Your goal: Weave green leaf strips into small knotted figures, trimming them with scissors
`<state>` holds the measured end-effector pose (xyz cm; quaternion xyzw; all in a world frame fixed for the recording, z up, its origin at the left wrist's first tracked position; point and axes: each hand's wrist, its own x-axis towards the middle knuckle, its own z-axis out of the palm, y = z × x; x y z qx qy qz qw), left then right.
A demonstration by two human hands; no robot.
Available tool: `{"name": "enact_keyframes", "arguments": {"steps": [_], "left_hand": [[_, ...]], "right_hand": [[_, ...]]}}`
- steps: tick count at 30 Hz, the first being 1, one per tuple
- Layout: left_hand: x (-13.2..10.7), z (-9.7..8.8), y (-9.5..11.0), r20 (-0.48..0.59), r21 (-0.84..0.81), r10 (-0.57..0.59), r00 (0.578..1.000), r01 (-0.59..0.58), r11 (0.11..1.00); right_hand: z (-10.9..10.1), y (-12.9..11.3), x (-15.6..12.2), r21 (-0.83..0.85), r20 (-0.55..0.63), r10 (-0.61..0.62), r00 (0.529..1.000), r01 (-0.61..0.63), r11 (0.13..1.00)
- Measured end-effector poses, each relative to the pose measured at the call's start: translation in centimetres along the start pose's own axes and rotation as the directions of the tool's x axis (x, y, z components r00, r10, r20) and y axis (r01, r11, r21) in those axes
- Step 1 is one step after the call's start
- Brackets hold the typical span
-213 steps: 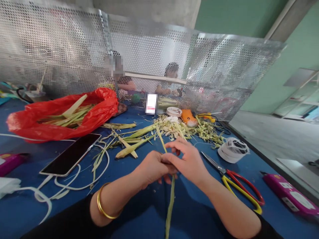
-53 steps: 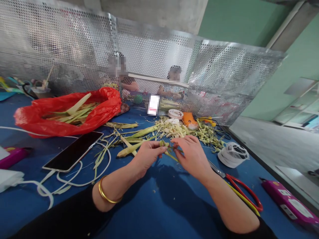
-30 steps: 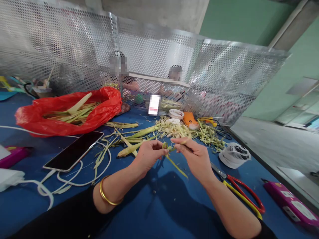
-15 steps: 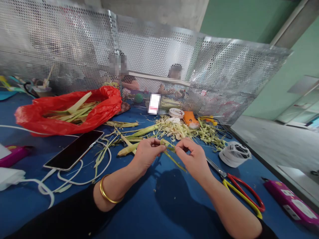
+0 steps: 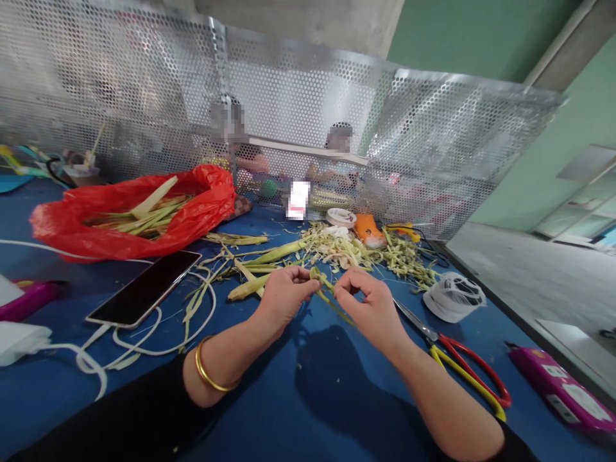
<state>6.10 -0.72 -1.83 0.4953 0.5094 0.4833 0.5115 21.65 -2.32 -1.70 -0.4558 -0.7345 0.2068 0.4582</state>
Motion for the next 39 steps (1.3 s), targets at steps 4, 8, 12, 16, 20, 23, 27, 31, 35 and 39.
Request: {"name": "enact_keyframes", "arguments": {"steps": [4, 8, 12, 16, 20, 23, 27, 31, 35, 39], "left_hand": [[0.1, 0.0, -0.3, -0.009, 0.071, 0.000, 1.000, 0.001, 0.997], [-0.1, -0.1, -0.6, 0.030, 0.247, 0.068, 0.997, -0.074, 0.966], [-0.4, -0.1, -1.2, 0.095, 0.386, 0.193, 0.977, -0.215, 0.897], [-0.7, 0.0, -1.3, 0.127, 0.499, 0.262, 0.957, -0.290, 0.817], [-0.9, 0.1, -0.8, 0.156, 0.607, 0.255, 0.954, -0.296, 0.737], [-1.1, 0.1, -0.8, 0.243, 0.676, 0.289, 0.926, -0.375, 0.635], [-1.3, 0.1, -1.0, 0.310, 0.741, 0.300, 0.902, -0.426, 0.519], [-1.6, 0.1, -0.9, 0.364, 0.733, 0.291, 0.885, -0.465, 0.497], [-1.9, 0.4, -0.6, 0.345, 0.698, 0.286, 0.894, -0.448, 0.559], [-1.9, 0.7, -0.3, 0.258, 0.557, 0.224, 0.940, -0.334, 0.760]], "right_hand": [[0.2, 0.2, -0.1, -0.026, 0.001, -0.003, 1.000, 0.003, 1.000], [0.3, 0.3, -0.2, -0.105, -0.009, -0.010, 1.000, 0.010, 0.994], [0.2, 0.6, -0.2, -0.255, 0.020, 0.009, 1.000, -0.004, 0.967], [0.3, 1.1, -0.1, -0.212, 0.057, 0.123, 0.991, -0.108, 0.971], [0.4, 1.5, 0.0, -0.020, 0.101, 0.230, 0.968, -0.230, 0.973], [0.4, 1.7, 0.1, 0.052, 0.218, 0.273, 0.937, -0.290, 0.956], [0.5, 1.8, 0.1, 0.118, 0.239, 0.331, 0.913, -0.366, 0.923], [0.5, 1.4, 0.2, 0.279, 0.189, 0.409, 0.893, -0.448, 0.849], [0.3, 0.9, 0.3, 0.386, 0.079, 0.424, 0.902, -0.420, 0.821], [0.3, 0.6, 0.4, 0.470, -0.062, 0.369, 0.927, -0.299, 0.831]]}}
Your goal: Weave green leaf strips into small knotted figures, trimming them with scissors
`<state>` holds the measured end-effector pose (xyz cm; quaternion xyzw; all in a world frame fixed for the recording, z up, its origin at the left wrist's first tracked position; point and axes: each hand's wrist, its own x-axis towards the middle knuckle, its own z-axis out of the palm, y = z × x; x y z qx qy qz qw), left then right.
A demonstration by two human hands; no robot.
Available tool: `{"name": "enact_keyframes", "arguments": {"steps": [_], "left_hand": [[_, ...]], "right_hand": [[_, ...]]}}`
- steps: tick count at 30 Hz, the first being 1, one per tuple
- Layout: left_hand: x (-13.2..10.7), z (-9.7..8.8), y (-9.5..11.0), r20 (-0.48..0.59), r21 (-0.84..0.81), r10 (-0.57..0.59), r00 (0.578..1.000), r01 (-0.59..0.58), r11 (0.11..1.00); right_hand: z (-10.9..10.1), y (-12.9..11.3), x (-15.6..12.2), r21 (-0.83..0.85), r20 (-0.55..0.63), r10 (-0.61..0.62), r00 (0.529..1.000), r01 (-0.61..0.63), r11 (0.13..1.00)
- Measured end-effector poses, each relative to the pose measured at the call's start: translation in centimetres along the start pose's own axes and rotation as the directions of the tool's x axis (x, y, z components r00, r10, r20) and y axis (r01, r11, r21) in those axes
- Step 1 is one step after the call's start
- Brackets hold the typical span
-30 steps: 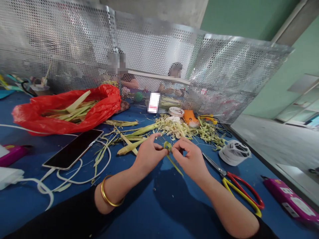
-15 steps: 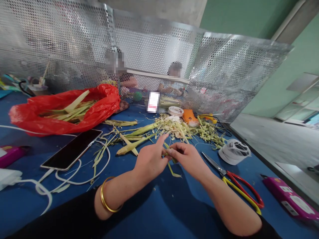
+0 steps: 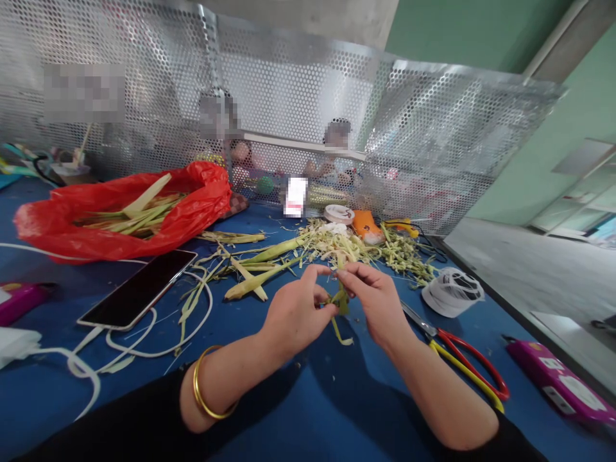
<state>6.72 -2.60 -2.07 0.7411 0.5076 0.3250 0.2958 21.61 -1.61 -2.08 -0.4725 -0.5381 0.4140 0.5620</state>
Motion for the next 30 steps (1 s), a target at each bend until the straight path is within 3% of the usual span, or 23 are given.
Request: {"name": "enact_keyframes", "arguments": {"steps": [2, 6, 9, 13, 17, 21, 26, 30], "left_hand": [[0.2, 0.0, -0.1, 0.054, -0.174, -0.031, 0.998, 0.040, 0.984], [0.6, 0.0, -0.6, 0.269, -0.422, 0.027, 0.963, 0.093, 0.902], [0.7, -0.1, -0.7, 0.387, -0.473, 0.035, 0.921, 0.166, 0.865], [0.8, -0.4, -0.6, 0.478, -0.497, 0.074, 0.875, 0.201, 0.844], [0.7, -1.0, -0.4, 0.519, -0.489, 0.063, 0.852, 0.236, 0.840], [0.7, -1.0, -0.6, 0.522, -0.514, 0.016, 0.853, 0.300, 0.803], [0.7, -0.4, -0.9, 0.460, -0.535, -0.101, 0.882, 0.366, 0.762], [0.4, -0.3, -0.7, 0.490, -0.500, -0.119, 0.863, 0.391, 0.773]], "right_hand": [[0.0, -0.1, 0.0, 0.019, -0.010, -0.021, 1.000, 0.021, 1.000], [-0.1, -0.1, 0.2, 0.026, 0.022, -0.002, 1.000, 0.002, 1.000], [-0.2, -0.1, 0.4, 0.016, 0.034, 0.035, 0.999, -0.036, 0.999], [-0.2, 0.0, 0.6, 0.041, -0.036, 0.059, 0.998, -0.057, 0.998], [-0.1, -0.1, 0.5, 0.049, -0.090, 0.055, 0.994, -0.051, 0.998], [-0.1, -0.1, 0.5, 0.031, -0.055, 0.048, 0.997, -0.046, 0.998], [-0.1, 0.0, 0.4, -0.002, 0.001, 0.050, 0.999, -0.050, 0.999], [0.2, -0.1, 0.0, 0.014, -0.011, 0.051, 0.999, -0.051, 0.999]]}}
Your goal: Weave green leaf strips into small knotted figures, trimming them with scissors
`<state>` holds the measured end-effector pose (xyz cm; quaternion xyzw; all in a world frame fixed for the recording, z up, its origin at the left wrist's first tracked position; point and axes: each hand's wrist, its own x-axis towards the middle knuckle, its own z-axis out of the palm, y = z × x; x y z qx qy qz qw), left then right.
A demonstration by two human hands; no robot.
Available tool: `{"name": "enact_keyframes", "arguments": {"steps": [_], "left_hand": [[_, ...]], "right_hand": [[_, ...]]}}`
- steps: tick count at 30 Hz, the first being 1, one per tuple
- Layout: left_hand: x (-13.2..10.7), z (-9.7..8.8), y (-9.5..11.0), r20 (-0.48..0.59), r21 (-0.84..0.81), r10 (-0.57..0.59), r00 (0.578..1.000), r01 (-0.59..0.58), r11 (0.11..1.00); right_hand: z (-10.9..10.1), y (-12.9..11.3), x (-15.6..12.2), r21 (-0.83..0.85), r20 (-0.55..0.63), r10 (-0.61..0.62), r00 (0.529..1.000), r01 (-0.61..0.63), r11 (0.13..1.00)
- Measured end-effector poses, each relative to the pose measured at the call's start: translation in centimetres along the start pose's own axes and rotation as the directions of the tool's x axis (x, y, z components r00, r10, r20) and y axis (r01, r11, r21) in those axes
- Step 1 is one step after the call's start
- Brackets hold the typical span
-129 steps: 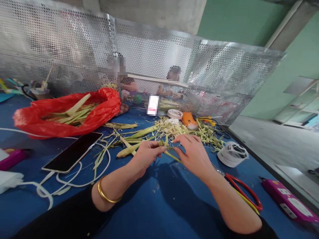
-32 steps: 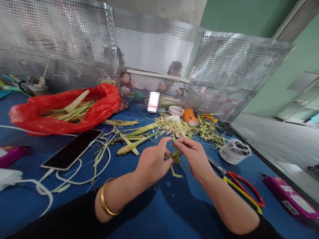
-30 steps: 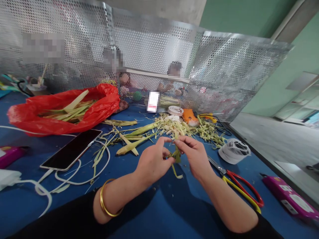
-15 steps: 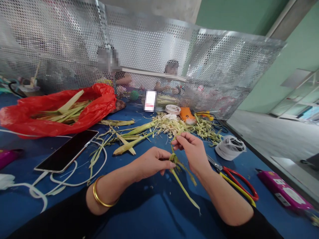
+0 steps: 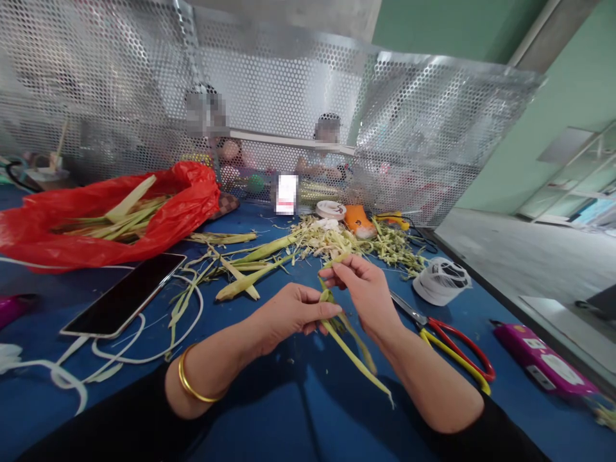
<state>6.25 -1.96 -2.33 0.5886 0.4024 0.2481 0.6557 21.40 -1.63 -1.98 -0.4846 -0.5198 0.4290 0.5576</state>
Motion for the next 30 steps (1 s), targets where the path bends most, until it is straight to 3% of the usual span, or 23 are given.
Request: {"name": "enact_keyframes", "arguments": {"steps": [4, 9, 13, 17, 20, 25, 27, 30], "left_hand": [[-0.2, 0.2, 0.0, 0.033, -0.021, 0.001, 0.999, 0.000, 1.000], [0.2, -0.3, 0.1, -0.188, -0.193, -0.023, 0.982, -0.014, 0.981], [0.5, -1.0, 0.5, -0.296, -0.253, -0.018, 0.955, -0.060, 0.966], [0.4, -1.0, 0.7, -0.312, -0.295, -0.015, 0.950, -0.082, 0.952], [0.5, -0.8, 0.6, -0.344, -0.311, -0.012, 0.939, -0.102, 0.945], [0.7, -0.9, 0.3, -0.338, -0.300, -0.043, 0.940, -0.064, 0.952], [0.8, -1.0, 0.2, -0.329, -0.313, -0.056, 0.943, -0.053, 0.948], [0.9, -1.2, 0.1, -0.303, -0.325, -0.057, 0.951, -0.047, 0.944]], "right_hand": [[0.2, -0.4, -0.3, -0.005, 0.067, 0.005, 0.998, -0.005, 1.000], [-0.8, -1.0, 0.3, -0.083, 0.214, -0.009, 0.977, 0.028, 0.996], [-1.8, -1.1, 0.8, -0.308, 0.442, 0.001, 0.897, 0.151, 0.939], [-2.2, -0.4, 1.1, -0.548, 0.401, -0.133, 0.906, 0.353, 0.759], [-2.3, 0.1, 1.3, -0.649, 0.398, -0.257, 0.880, 0.469, 0.600], [-2.4, 0.4, 1.3, -0.806, 0.350, -0.452, 0.820, 0.510, 0.300], [-2.4, 0.6, 1.5, -0.809, 0.388, -0.442, 0.809, 0.529, 0.257], [-2.4, 0.8, 1.7, -0.797, 0.403, -0.435, 0.805, 0.543, 0.265]]}}
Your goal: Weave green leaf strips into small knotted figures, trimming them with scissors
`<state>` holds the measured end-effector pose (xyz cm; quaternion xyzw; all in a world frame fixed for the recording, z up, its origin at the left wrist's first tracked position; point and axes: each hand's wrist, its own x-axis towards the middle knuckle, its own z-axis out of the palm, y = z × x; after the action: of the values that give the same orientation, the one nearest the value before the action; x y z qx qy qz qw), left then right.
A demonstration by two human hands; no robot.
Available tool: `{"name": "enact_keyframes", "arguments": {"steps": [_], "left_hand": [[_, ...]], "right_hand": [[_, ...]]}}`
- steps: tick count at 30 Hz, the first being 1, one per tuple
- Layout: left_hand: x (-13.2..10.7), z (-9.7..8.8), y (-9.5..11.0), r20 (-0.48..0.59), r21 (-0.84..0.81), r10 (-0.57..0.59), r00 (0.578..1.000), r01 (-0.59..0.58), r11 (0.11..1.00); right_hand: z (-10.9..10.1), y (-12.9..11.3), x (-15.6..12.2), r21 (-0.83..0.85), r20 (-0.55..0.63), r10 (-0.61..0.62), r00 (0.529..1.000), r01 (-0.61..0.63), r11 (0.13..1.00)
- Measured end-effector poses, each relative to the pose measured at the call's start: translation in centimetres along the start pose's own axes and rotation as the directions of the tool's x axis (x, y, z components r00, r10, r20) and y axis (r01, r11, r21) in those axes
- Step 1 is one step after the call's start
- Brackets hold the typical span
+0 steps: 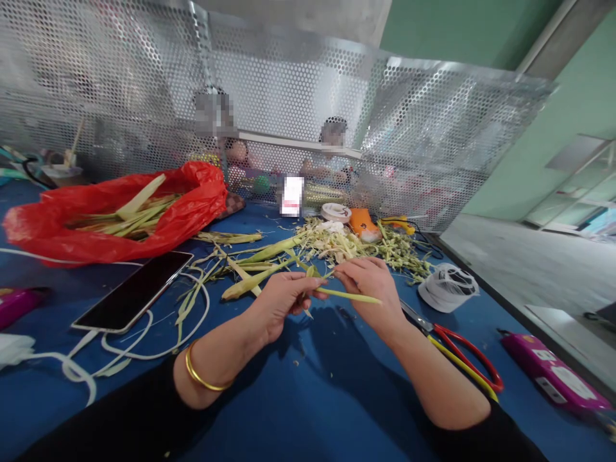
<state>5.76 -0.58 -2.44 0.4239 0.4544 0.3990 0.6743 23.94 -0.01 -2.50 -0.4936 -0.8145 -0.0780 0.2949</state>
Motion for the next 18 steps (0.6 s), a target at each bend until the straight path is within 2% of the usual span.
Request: {"name": "enact_keyframes", "arguments": {"steps": [4, 9, 11, 13, 14, 16, 18], "left_hand": [[0.0, -0.1, -0.1, 0.035, 0.009, -0.019, 0.999, 0.019, 1.000], [-0.1, 0.0, 0.2, -0.037, -0.076, 0.028, 0.999, -0.031, 0.997], [-0.2, 0.1, 0.5, -0.067, -0.130, 0.037, 0.997, -0.045, 0.991], [-0.2, 0.1, 0.6, -0.076, -0.160, 0.037, 0.996, -0.049, 0.986], [-0.2, 0.1, 0.6, -0.071, -0.166, 0.042, 0.997, -0.054, 0.985], [-0.2, 0.0, 0.5, -0.041, -0.161, 0.062, 0.997, -0.068, 0.985], [-0.1, 0.0, 0.4, -0.013, -0.147, 0.086, 0.996, -0.086, 0.985]], "right_hand": [[0.4, 0.3, 0.0, 0.027, -0.046, 0.018, 0.999, -0.017, 0.999], [0.3, 0.1, -0.2, -0.040, -0.095, 0.097, 0.991, -0.101, 0.994], [0.1, -0.2, -0.3, 0.005, -0.028, 0.148, 0.989, -0.148, 0.989], [-0.1, -0.7, -0.3, 0.173, 0.107, 0.209, 0.972, -0.226, 0.959], [-0.2, -1.0, -0.3, 0.296, 0.181, 0.233, 0.955, -0.279, 0.913], [-0.4, -1.6, -0.2, 0.553, 0.289, 0.257, 0.922, -0.380, 0.741], [-0.4, -2.1, -0.1, 0.730, 0.305, 0.277, 0.911, -0.410, 0.547]]}}
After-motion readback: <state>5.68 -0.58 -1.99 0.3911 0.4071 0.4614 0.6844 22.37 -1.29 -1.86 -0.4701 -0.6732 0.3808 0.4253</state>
